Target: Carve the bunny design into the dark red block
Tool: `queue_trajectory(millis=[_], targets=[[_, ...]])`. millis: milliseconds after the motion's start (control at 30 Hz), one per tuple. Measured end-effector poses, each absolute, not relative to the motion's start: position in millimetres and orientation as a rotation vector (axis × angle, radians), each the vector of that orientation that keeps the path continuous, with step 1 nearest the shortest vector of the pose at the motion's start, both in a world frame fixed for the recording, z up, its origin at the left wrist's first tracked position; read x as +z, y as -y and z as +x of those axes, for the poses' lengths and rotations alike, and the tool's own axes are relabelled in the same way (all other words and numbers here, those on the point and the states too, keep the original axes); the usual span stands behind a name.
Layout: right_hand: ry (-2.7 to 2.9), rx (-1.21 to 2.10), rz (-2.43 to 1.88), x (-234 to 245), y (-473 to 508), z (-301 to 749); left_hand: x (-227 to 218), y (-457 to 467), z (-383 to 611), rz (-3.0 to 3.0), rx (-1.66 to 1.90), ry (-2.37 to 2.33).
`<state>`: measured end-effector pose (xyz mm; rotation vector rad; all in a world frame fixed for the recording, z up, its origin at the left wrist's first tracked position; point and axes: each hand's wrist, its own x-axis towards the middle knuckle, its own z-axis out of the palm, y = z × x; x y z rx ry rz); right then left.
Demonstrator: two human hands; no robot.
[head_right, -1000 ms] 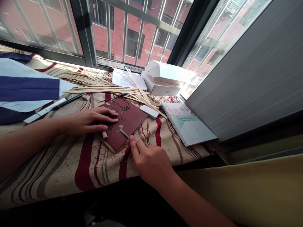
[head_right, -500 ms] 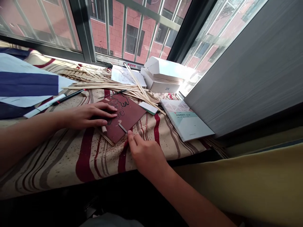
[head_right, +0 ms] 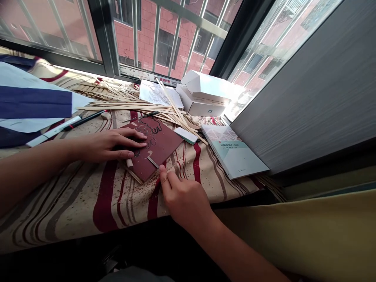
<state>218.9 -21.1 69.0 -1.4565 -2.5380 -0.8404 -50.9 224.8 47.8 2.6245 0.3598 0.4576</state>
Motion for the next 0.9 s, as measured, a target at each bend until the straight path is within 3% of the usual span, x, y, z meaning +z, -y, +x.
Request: queue_trajectory(millis=[300,533,767,900], targets=[[2.724,-0.257,-2.097,102,6,187,55,-221,-53,2.659,0.432,-0.37],[2.661,-0.592,-1.789,86,23,211,56,-222,-53,2.659,0.398,-0.361],[2.758,-0.572,-1.829,92,8,198,55,-221,-52,2.642,0.413,-0.368],[2.645,-0.728,-1.603,92,13,207,53,-222,-51,2.641,0.437,-0.372]])
